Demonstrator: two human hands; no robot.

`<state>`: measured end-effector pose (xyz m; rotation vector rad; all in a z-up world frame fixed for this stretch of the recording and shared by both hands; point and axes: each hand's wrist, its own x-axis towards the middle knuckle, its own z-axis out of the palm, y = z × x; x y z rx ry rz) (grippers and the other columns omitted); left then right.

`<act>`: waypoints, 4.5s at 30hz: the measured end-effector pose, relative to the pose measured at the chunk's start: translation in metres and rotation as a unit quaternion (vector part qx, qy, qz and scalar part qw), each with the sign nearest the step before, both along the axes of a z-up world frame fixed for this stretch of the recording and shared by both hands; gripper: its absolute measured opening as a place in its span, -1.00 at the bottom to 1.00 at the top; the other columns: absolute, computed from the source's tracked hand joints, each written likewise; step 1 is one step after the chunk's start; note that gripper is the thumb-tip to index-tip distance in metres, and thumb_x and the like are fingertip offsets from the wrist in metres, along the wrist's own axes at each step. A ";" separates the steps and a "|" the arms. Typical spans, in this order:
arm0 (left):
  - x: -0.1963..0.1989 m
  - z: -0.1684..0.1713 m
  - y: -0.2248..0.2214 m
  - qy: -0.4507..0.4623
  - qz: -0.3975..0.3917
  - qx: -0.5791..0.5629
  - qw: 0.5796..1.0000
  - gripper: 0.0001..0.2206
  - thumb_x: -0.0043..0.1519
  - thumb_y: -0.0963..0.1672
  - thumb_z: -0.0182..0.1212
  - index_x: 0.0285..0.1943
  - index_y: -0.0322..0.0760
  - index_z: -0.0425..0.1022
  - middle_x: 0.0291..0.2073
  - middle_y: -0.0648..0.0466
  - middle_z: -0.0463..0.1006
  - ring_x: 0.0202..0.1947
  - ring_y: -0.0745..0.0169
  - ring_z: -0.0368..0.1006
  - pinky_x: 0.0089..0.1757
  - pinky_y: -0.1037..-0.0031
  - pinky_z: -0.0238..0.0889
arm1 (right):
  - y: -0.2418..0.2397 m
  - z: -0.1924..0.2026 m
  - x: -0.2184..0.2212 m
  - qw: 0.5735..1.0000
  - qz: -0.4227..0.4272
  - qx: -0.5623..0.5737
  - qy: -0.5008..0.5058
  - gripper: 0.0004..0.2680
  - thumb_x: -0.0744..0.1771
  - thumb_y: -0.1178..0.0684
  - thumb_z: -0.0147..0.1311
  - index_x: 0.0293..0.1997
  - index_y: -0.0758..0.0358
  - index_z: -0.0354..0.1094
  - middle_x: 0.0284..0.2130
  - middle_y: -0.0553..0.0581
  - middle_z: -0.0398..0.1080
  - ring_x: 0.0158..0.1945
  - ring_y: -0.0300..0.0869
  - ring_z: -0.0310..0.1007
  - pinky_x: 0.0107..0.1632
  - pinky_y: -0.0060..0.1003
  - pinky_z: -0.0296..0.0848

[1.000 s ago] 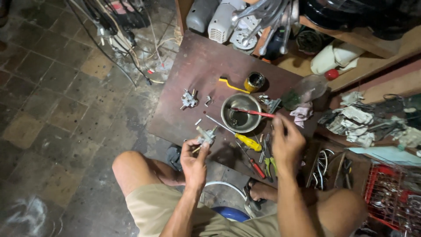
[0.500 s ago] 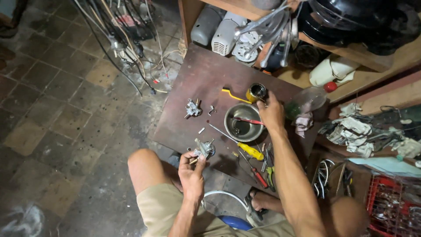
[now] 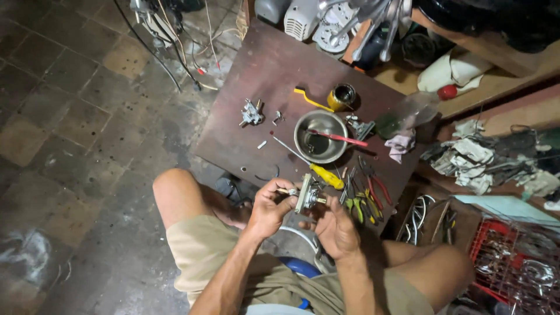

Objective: Repairing and adjusting small mechanical components using pliers and a screwdriver on a workbench.

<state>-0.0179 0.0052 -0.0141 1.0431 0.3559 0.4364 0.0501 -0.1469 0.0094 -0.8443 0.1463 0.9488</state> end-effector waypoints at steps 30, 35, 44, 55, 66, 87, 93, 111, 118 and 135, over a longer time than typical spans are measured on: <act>-0.004 0.036 -0.019 -0.067 -0.083 0.078 0.991 -0.80 0.18 -0.19 0.35 -0.10 -0.40 0.46 -0.26 -0.09 0.64 -0.30 0.34 0.47 -0.24 0.49 0.37 | -0.014 -0.030 -0.029 0.974 -0.195 0.060 -0.093 -0.73 0.31 -0.09 0.12 0.02 0.23 0.46 -0.15 0.17 0.56 -0.17 -0.05 0.59 -0.08 -0.05 0.63; -0.004 0.038 -0.014 -0.056 -0.088 0.091 0.990 -0.82 0.16 -0.21 0.36 -0.14 -0.40 0.48 -0.28 -0.06 0.64 -0.32 0.35 0.45 -0.24 0.48 0.37 | -0.014 -0.046 -0.027 0.978 -0.183 0.064 -0.081 -0.68 0.30 -0.16 0.11 0.02 0.24 0.46 -0.14 0.23 0.55 -0.15 0.00 0.59 -0.12 -0.06 0.64; -0.012 0.033 -0.009 -0.043 -0.073 0.091 0.992 -0.82 0.14 -0.22 0.38 -0.14 -0.40 0.50 -0.31 -0.06 0.63 -0.34 0.35 0.44 -0.25 0.48 0.37 | -0.003 -0.022 -0.035 0.978 -0.184 0.055 -0.081 -0.73 0.30 -0.13 0.14 -0.01 0.18 0.46 -0.15 0.15 0.56 -0.16 -0.04 0.60 -0.12 -0.10 0.66; -0.019 0.041 -0.012 -0.040 -0.057 0.080 0.994 -0.82 0.14 -0.21 0.39 -0.15 -0.39 0.50 -0.34 -0.03 0.62 -0.35 0.35 0.44 -0.26 0.49 0.38 | -0.012 -0.065 -0.035 0.978 -0.180 0.037 -0.096 -0.71 0.30 -0.12 0.12 0.02 0.22 0.44 -0.11 0.25 0.53 -0.14 0.06 0.58 -0.14 0.00 0.66; -0.019 0.037 -0.008 -0.047 -0.065 0.053 0.995 -0.81 0.14 -0.21 0.40 -0.16 -0.43 0.49 -0.36 -0.07 0.62 -0.39 0.32 0.46 -0.33 0.49 0.44 | -0.004 -0.051 -0.036 0.979 -0.186 0.027 -0.077 -0.66 0.27 -0.17 0.16 0.02 0.22 0.42 -0.17 0.25 0.55 -0.21 0.03 0.61 -0.21 -0.09 0.67; -0.018 0.009 0.001 -0.046 -0.068 0.060 0.995 -0.82 0.15 -0.24 0.36 -0.14 -0.44 0.48 -0.36 -0.07 0.61 -0.41 0.33 0.45 -0.35 0.49 0.44 | -0.009 -0.079 -0.038 0.982 -0.176 0.024 -0.067 -0.67 0.28 -0.13 0.12 0.09 0.21 0.39 -0.07 0.33 0.52 -0.12 0.15 0.58 -0.15 -0.01 0.66; -0.018 0.004 0.003 -0.043 -0.071 0.062 0.995 -0.82 0.15 -0.24 0.36 -0.13 -0.43 0.49 -0.39 -0.05 0.59 -0.41 0.32 0.45 -0.33 0.47 0.43 | -0.008 -0.082 -0.042 0.984 -0.171 0.016 -0.052 -0.73 0.29 -0.12 0.12 0.03 0.13 0.40 -0.09 0.28 0.53 -0.14 0.10 0.59 -0.17 -0.06 0.67; -0.017 0.003 0.005 -0.045 -0.086 0.053 0.994 -0.82 0.15 -0.24 0.35 -0.12 -0.43 0.48 -0.40 -0.10 0.60 -0.43 0.28 0.46 -0.36 0.47 0.46 | 0.014 -0.037 -0.046 0.981 -0.176 0.032 -0.072 -0.65 0.27 -0.18 0.14 0.09 0.15 0.37 -0.06 0.30 0.52 -0.11 0.15 0.58 -0.16 -0.02 0.67; -0.018 0.007 0.008 -0.047 -0.093 0.068 0.992 -0.80 0.14 -0.24 0.35 -0.11 -0.47 0.48 -0.39 -0.10 0.58 -0.43 0.29 0.46 -0.39 0.47 0.48 | 0.009 -0.053 -0.047 0.977 -0.196 0.032 -0.072 -0.72 0.29 -0.11 0.13 0.01 0.20 0.41 -0.15 0.30 0.53 -0.17 0.13 0.59 -0.21 -0.02 0.68; -0.029 -0.038 -0.018 0.148 0.064 -0.409 0.898 -0.66 0.19 0.02 0.28 -0.09 -0.32 0.45 -0.26 -0.08 0.56 -0.35 0.02 0.46 -0.37 0.38 0.25 | 0.020 -0.073 -0.047 0.897 -0.036 -0.176 -0.403 -0.83 0.33 0.01 0.11 -0.17 0.30 0.54 -0.29 0.19 0.53 -0.22 -0.12 0.55 -0.12 -0.10 0.60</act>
